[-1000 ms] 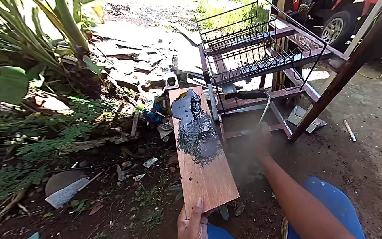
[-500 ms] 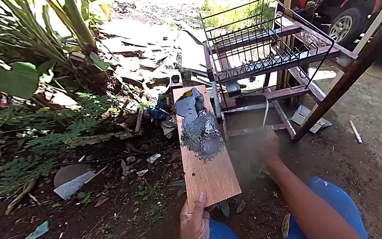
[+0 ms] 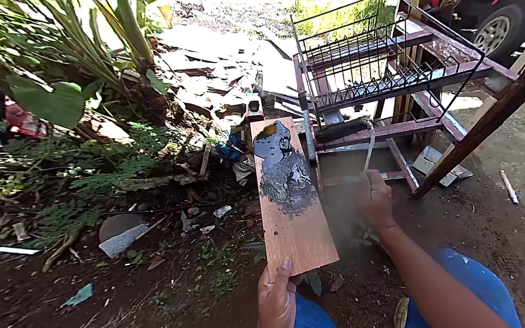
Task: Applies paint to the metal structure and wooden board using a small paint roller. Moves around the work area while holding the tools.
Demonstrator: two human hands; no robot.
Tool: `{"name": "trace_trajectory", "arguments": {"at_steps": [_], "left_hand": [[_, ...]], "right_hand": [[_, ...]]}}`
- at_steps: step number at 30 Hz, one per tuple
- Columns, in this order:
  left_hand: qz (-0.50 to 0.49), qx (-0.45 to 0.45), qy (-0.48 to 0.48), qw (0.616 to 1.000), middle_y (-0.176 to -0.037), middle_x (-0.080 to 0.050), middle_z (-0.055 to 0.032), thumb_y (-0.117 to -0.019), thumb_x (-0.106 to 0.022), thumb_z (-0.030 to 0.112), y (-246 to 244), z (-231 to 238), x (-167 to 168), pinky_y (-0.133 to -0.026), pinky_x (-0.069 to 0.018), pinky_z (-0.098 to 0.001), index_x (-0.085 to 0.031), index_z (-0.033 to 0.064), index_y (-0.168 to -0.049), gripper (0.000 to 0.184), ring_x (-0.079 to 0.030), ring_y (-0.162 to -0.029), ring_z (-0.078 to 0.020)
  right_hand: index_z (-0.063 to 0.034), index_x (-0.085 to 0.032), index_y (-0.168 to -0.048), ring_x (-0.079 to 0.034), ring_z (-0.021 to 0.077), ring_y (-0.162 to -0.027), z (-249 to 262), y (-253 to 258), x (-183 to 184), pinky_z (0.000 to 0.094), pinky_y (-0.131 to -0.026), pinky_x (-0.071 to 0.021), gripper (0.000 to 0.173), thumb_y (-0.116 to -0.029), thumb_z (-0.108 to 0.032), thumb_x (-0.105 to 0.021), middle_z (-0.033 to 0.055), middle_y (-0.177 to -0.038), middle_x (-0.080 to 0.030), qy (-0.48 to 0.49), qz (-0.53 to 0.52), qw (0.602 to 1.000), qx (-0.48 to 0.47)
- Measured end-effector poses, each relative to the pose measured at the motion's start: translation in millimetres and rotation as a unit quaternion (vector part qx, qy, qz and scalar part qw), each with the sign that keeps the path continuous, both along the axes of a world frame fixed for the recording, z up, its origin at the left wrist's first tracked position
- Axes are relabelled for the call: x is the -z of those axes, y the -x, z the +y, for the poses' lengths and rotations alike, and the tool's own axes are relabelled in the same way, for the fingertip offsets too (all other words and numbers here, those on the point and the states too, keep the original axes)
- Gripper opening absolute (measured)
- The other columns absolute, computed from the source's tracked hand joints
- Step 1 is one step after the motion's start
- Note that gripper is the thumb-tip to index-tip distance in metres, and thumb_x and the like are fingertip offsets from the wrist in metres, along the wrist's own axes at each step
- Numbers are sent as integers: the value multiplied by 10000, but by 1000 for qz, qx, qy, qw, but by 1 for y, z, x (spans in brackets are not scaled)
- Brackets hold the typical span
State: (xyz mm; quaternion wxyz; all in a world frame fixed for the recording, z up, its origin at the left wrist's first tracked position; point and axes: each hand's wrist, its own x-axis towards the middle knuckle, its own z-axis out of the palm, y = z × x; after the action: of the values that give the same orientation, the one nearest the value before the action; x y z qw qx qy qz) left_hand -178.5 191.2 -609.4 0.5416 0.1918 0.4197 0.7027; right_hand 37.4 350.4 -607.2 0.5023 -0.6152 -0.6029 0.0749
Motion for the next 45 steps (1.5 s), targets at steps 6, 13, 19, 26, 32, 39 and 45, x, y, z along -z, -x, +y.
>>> {"name": "trace_trajectory", "arguments": {"at_steps": [6,13,19,26,32,39,45], "left_hand": [[-8,-24,-14,1000,-1005,-742,-201,-993,-573,76,3,-8,-3,-723,-657,-421,-583,-38,-1210,245,-766,-819,-270],[0,-21,-20,1000,-984,-752,-179,-997,-572,83,6,-10,-3,-726,-657,-412,-612,-12,-1171,203,-768,-803,-249],[5,-15,-22,1000,-979,-760,-155,-1030,-511,68,11,-7,1,-710,-657,-387,-612,3,-1164,180,-767,-796,-231],[-13,-6,-12,1000,-990,-754,-172,-1012,-577,105,15,-14,-5,-723,-653,-396,-625,14,-1166,185,-766,-807,-244],[-37,5,7,999,-1041,-745,-210,-979,-674,163,13,-50,-13,-789,-645,-433,-621,-1,-1198,278,-766,-871,-284],[-84,-9,-9,996,-1068,-729,-189,-1004,-640,167,-51,-60,-7,-757,-643,-404,-541,-3,-1249,314,-757,-876,-261],[-99,-12,-36,994,-988,-740,-156,-1025,-621,229,-72,-53,-11,-756,-630,-337,-569,14,-1239,307,-748,-820,-192]], "right_hand": [[-16,-672,-1135,-718,324,-783,3,6,47,532,-736,-566,360,-1096,-246,-399,157,-816,-702,160,-24,986,40],[3,-688,-1089,-693,263,-665,-2,23,32,459,-634,-566,345,-1077,-230,-434,117,-724,-675,63,-15,997,50],[-29,-669,-1078,-617,224,-704,-14,13,48,445,-696,-527,335,-1099,-245,-414,89,-774,-620,224,151,962,29],[-33,-586,-991,-360,67,-418,-61,15,13,220,-400,-343,192,-1079,-150,-462,-30,-555,-391,213,492,834,-128],[-12,-670,-1220,-466,63,-513,-90,-7,-38,200,-469,-416,304,-1039,-159,-475,-34,-666,-522,217,409,849,-255],[-3,-592,-1262,-490,52,-451,-170,11,-99,205,-416,-442,322,-1063,-97,-357,-25,-632,-548,351,507,651,-443],[-76,-598,-1203,-510,92,-471,-167,24,-66,266,-426,-453,225,-1057,-170,-455,-20,-651,-569,319,241,810,-429]]}}
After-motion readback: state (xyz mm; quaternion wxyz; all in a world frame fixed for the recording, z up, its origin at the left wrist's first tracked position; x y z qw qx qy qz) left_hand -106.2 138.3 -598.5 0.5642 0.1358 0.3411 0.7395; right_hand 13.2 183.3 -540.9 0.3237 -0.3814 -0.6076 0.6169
